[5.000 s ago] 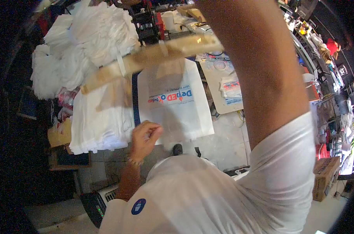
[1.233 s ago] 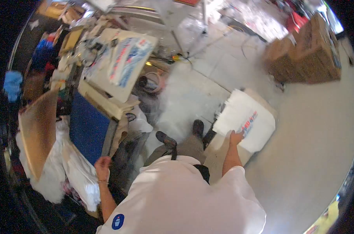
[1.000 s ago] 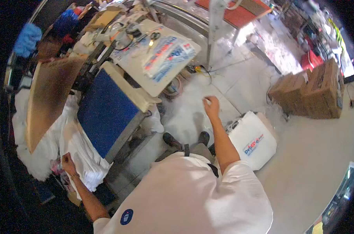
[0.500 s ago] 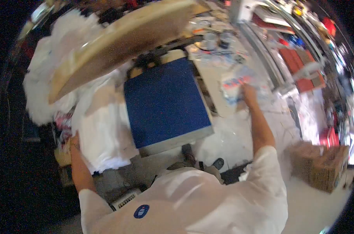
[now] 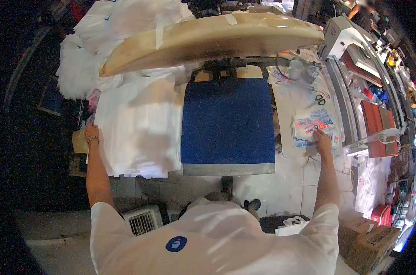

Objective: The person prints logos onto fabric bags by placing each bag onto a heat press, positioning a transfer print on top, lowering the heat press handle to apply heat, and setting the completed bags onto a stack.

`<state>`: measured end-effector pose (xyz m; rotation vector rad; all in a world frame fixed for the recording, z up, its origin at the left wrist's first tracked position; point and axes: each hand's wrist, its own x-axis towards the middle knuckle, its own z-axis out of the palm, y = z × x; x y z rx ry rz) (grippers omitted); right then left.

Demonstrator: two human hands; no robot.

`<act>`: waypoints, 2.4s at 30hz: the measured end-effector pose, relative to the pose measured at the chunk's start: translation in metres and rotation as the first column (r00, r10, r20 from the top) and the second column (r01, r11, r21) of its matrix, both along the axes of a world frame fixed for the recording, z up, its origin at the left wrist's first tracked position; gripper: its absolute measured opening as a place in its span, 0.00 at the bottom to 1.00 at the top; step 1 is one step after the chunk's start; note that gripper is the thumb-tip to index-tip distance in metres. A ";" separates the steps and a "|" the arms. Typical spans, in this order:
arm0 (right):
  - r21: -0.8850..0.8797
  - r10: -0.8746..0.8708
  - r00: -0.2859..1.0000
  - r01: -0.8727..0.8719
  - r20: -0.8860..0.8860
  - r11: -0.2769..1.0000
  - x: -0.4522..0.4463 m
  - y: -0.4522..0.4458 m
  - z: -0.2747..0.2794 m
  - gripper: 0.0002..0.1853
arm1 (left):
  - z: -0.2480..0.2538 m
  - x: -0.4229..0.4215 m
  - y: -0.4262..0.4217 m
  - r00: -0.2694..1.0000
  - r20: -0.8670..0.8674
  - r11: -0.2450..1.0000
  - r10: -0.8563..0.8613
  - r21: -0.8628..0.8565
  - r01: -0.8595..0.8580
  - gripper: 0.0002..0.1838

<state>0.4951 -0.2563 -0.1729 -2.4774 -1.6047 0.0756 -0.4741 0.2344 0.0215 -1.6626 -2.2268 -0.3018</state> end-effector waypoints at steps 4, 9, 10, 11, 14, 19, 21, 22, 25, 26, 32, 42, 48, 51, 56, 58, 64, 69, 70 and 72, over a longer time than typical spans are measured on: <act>0.039 0.012 1.000 -0.011 -0.029 0.999 -0.004 -0.004 0.011 0.28 | 0.080 0.063 -0.055 0.974 -0.151 0.977 -0.168 0.106 0.185 0.14; 0.150 0.043 0.999 -0.046 0.028 0.988 0.005 -0.004 0.008 0.18 | 0.150 0.114 -0.122 0.943 -0.080 0.915 -0.322 0.231 0.331 0.11; 0.100 0.065 0.997 -0.069 0.042 0.993 0.008 -0.004 0.014 0.16 | 0.157 0.114 -0.130 0.933 0.021 0.908 -0.359 0.241 0.344 0.10; 0.047 0.093 0.994 -0.096 0.058 0.994 0.006 -0.002 0.022 0.15 | 0.161 0.111 -0.138 0.914 0.123 0.903 -0.388 0.251 0.349 0.09; 0.179 0.219 0.969 -0.197 -0.115 0.964 0.032 -0.001 -0.001 0.09 | 0.146 0.080 -0.124 0.959 0.056 0.958 -0.277 0.086 0.272 0.12; 0.107 0.145 0.984 -0.133 -0.104 0.985 0.031 0.002 0.004 0.08 | 0.156 0.109 -0.187 0.898 0.176 0.888 -0.404 0.311 0.338 0.17; 0.300 0.074 0.989 -0.032 -0.131 0.953 0.042 0.001 -0.009 0.11 | 0.175 0.141 -0.236 0.807 0.284 0.834 -0.518 0.376 0.403 0.17; 0.378 0.046 0.985 0.020 -0.166 0.926 0.043 0.001 -0.007 0.11 | 0.185 0.158 -0.265 0.757 0.365 0.835 -0.542 0.332 0.438 0.18; 0.597 -0.006 0.950 0.200 -0.311 0.777 0.036 0.008 0.000 0.08 | 0.186 0.195 -0.331 0.572 0.547 0.787 -0.612 0.344 0.512 0.14; 0.633 -0.036 0.927 0.282 -0.372 0.721 0.022 0.009 0.016 0.08 | 0.183 0.203 -0.348 0.488 0.645 0.794 -0.588 0.346 0.501 0.15; 0.678 -0.174 0.925 0.367 -0.338 0.637 0.029 0.029 0.014 0.16 | 0.098 0.216 -0.355 0.054 0.787 0.663 -0.614 0.477 0.577 0.16; 0.689 0.199 0.690 0.563 -0.696 0.456 -0.019 0.031 0.090 0.11 | 0.101 0.307 -0.330 -0.216 0.664 0.377 -0.716 0.628 0.681 0.12; 0.656 0.195 0.660 0.576 -0.725 0.488 -0.085 0.002 0.100 0.09 | 0.015 0.350 -0.295 -0.210 0.885 0.738 -0.415 0.463 0.490 0.14; 0.606 0.173 0.611 0.627 -0.772 0.490 -0.114 -0.009 0.105 0.08 | -0.033 0.381 -0.289 -0.142 0.948 0.769 -0.285 0.315 0.556 0.14; 0.746 -0.070 0.858 0.480 -0.509 0.461 -0.145 0.002 0.140 0.08 | -0.132 0.392 -0.240 -0.076 0.946 0.750 -0.315 0.297 0.592 0.17; 0.841 0.013 0.933 0.319 -0.360 0.438 -0.162 0.022 0.150 0.08 | -0.140 0.397 -0.233 0.183 0.922 0.802 -0.341 0.183 0.569 0.22; 0.836 0.328 0.940 -0.250 0.089 0.488 -0.271 0.093 0.174 0.11 | -0.113 0.407 -0.242 0.463 0.842 0.851 -0.276 -0.011 0.526 0.25; 0.522 0.560 0.825 -0.445 -0.078 0.728 -0.355 0.133 0.078 0.13 | -0.107 0.399 -0.249 0.542 0.691 0.838 -0.477 0.174 0.517 0.25; 0.525 0.553 0.829 -0.437 -0.081 0.730 -0.361 0.126 0.084 0.13 | -0.091 0.398 -0.253 0.541 0.572 0.770 -0.616 0.292 0.568 0.25; 0.572 0.576 0.806 -0.411 -0.135 0.709 -0.373 0.110 0.106 0.17 | -0.041 0.402 -0.256 0.303 0.772 0.692 -0.558 0.232 0.684 0.24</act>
